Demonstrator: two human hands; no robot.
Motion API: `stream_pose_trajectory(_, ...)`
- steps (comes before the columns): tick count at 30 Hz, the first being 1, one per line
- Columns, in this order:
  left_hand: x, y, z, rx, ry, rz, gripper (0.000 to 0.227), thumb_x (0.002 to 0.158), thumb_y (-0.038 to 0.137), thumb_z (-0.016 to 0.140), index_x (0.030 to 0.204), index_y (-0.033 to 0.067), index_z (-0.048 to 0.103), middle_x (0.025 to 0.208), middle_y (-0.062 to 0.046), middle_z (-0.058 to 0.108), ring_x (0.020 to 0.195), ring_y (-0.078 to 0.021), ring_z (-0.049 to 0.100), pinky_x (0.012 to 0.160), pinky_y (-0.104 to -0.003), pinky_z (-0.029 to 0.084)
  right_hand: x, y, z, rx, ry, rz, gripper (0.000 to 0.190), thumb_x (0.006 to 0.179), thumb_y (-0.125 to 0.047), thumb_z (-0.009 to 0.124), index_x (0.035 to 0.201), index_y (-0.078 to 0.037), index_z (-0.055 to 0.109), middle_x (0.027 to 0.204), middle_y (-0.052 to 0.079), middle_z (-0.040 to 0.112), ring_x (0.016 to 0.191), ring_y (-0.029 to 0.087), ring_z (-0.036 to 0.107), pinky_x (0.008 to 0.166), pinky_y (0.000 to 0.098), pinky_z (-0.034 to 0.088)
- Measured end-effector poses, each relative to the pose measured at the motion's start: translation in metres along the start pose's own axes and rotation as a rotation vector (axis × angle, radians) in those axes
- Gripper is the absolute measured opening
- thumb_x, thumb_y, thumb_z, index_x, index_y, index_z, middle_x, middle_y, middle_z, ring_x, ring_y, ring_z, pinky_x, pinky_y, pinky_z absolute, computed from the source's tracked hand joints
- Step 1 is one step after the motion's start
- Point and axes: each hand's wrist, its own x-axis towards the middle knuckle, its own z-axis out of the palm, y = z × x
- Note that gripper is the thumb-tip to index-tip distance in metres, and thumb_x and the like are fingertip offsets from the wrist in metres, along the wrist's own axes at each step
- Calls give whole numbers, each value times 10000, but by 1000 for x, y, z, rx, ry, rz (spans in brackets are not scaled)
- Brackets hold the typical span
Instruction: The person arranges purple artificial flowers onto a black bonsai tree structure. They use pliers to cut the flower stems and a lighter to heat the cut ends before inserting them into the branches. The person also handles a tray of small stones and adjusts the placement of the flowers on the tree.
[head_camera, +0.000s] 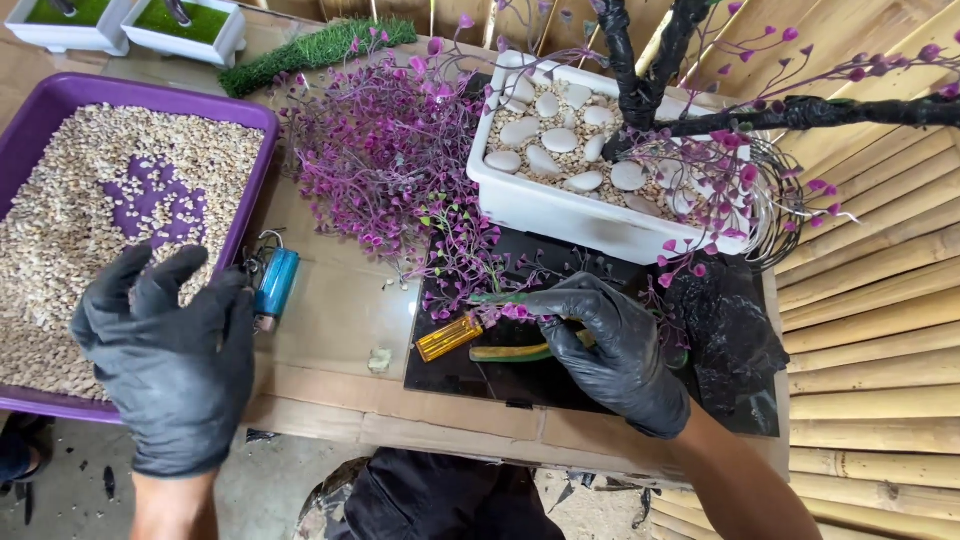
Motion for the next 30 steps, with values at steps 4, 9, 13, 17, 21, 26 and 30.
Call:
stream_pose_trajectory(4,-4,-12,9,105,-79,-2,87,1035,321,825,995,295,753,1449,-17,736,1504,-297,465,1153,-477,393,-1,3,3,-46,-31,-37,322,954,130,568,1220,-35,645,1038,117,703,932,259,715,828,361,587)
stream_pose_trajectory(9,3,-6,4,192,-47,44,79,1030,290,805,1021,246,741,1391,-16,641,1436,-293,530,1116,-484,483,0,1,2,-80,-55,-30,329,960,103,582,1242,-57,636,1035,106,698,920,253,698,820,363,570)
stream_pose_trajectory(13,8,9,-13,-44,-47,-10,150,997,152,750,1144,152,721,1367,-130,621,1446,-390,484,1122,-554,431,2,8,4,-91,71,-23,262,974,94,638,1178,-69,655,959,67,698,737,145,600,632,267,510)
stream_pose_trajectory(17,9,36,-11,-446,53,99,334,974,89,706,1289,86,594,1422,-184,558,1397,-424,518,1094,-559,525,-8,13,-2,-90,214,108,422,885,197,447,1176,-55,618,1077,80,714,865,163,729,748,274,603)
stream_pose_trajectory(21,14,86,-1,-507,-94,204,462,925,301,755,1310,132,565,1332,-105,582,1305,-338,543,1071,-507,517,-13,15,-4,-126,267,136,371,930,183,508,1189,-48,641,1004,72,658,624,104,529,598,266,439)
stream_pose_trajectory(26,29,131,15,-406,-441,380,683,979,532,549,1470,58,525,1276,-128,642,1238,-332,530,990,-459,479,-13,16,-3,-111,241,136,334,929,150,513,1185,-29,631,1082,111,708,832,175,702,732,291,577)
stream_pose_trajectory(30,45,147,22,-502,-360,415,689,993,482,574,1445,-29,482,1255,-193,617,1185,-344,563,1026,-460,458,-13,19,-1,90,205,87,194,1003,75,589,1159,-40,607,1120,126,687,874,223,742,802,333,664)
